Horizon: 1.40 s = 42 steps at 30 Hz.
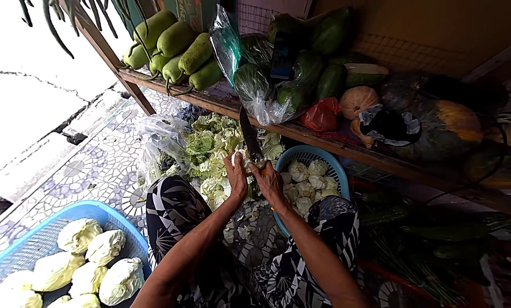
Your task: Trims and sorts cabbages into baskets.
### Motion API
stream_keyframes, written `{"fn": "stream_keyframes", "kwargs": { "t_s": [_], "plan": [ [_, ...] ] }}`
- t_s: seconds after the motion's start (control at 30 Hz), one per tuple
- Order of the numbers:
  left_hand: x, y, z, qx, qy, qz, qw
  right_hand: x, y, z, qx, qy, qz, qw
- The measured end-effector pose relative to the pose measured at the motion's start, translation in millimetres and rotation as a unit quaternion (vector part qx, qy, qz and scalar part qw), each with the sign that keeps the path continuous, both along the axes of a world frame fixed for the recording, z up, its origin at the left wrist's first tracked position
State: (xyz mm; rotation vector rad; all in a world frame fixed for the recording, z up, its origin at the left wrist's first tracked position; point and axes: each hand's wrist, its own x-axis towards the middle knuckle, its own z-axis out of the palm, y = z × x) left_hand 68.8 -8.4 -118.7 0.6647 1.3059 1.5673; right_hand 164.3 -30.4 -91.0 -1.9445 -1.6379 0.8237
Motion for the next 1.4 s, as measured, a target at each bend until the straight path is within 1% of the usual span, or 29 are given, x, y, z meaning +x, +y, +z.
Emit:
{"fn": "stream_keyframes", "kwargs": {
  "t_s": [0.2, 0.27, 0.3, 0.37, 0.43, 0.47, 0.5, 0.57, 0.63, 0.7, 0.8, 0.93, 1.07, 1.17, 1.33, 1.4],
  "plan": [
    [-0.8, -2.3, -4.4, -0.004, 0.027, -0.006, 1.0, -0.6, 0.9, -7.7, -0.003, 0.048, 0.011, 0.999],
    [-1.3, -1.6, -2.9, -0.009, 0.025, -0.01, 1.0, -1.3, 0.9, -6.4, -0.013, 0.079, 0.012, 0.997],
    [-1.9, -0.6, -1.0, -0.02, 0.015, -0.011, 1.0, -0.8, 1.3, -4.5, -0.024, 0.104, 0.011, 0.994],
    [-7.6, 3.4, 0.6, -0.057, -0.039, -0.024, 0.997, -1.0, 0.6, 2.9, -0.048, 0.176, 0.004, 0.983],
    [-13.3, 8.7, 3.0, -0.09, -0.106, -0.04, 0.989, -0.3, 2.1, 8.8, -0.036, 0.23, -0.007, 0.972],
    [-15.5, 9.7, 5.2, -0.094, -0.141, -0.048, 0.984, 4.3, 4.3, 11.1, -0.019, 0.217, -0.007, 0.976],
    [-17.4, 9.2, 8.4, -0.095, -0.174, -0.053, 0.979, 12.0, 6.8, 12.7, 0.006, 0.175, -0.004, 0.985],
    [-20.8, 9.9, 14.6, -0.095, -0.225, -0.043, 0.969, 32.3, 11.1, 18.9, 0.05, 0.059, -0.003, 0.997],
    [-24.4, 12.4, 20.5, -0.086, -0.255, -0.025, 0.963, 50.4, 12.8, 24.7, 0.075, -0.039, -0.015, 0.996],
    [-26.3, 14.4, 22.3, -0.07, -0.272, -0.01, 0.96, 59.5, 13.1, 26.2, 0.09, -0.092, -0.033, 0.991],
    [-26.6, 15.2, 23.3, -0.059, -0.284, -0.003, 0.957, 60.2, 12.5, 22.7, 0.103, -0.115, -0.048, 0.987],
    [-22.9, 13.6, 21.9, -0.049, -0.242, -0.027, 0.969, 53.0, 10.8, 23.7, 0.059, -0.138, -0.015, 0.989],
    [-18.5, 8.6, 18.3, -0.042, -0.159, -0.066, 0.984, 31.7, 7.4, 24.7, 0.054, -0.092, 0.008, 0.994],
    [-14.0, 3.9, 20.6, -0.038, -0.126, -0.084, 0.988, 20.8, 6.6, 23.2, 0.055, -0.074, 0.01, 0.996],
    [-15.5, 2.4, 15.5, -0.021, -0.066, -0.085, 0.994, 16.1, 5.9, 22.8, 0.048, -0.076, 0.004, 0.996],
    [-14.9, 2.4, 14.0, -0.008, -0.036, -0.07, 0.997, 14.5, 6.3, 24.4, 0.036, -0.082, 0.003, 0.996]
  ]
}}
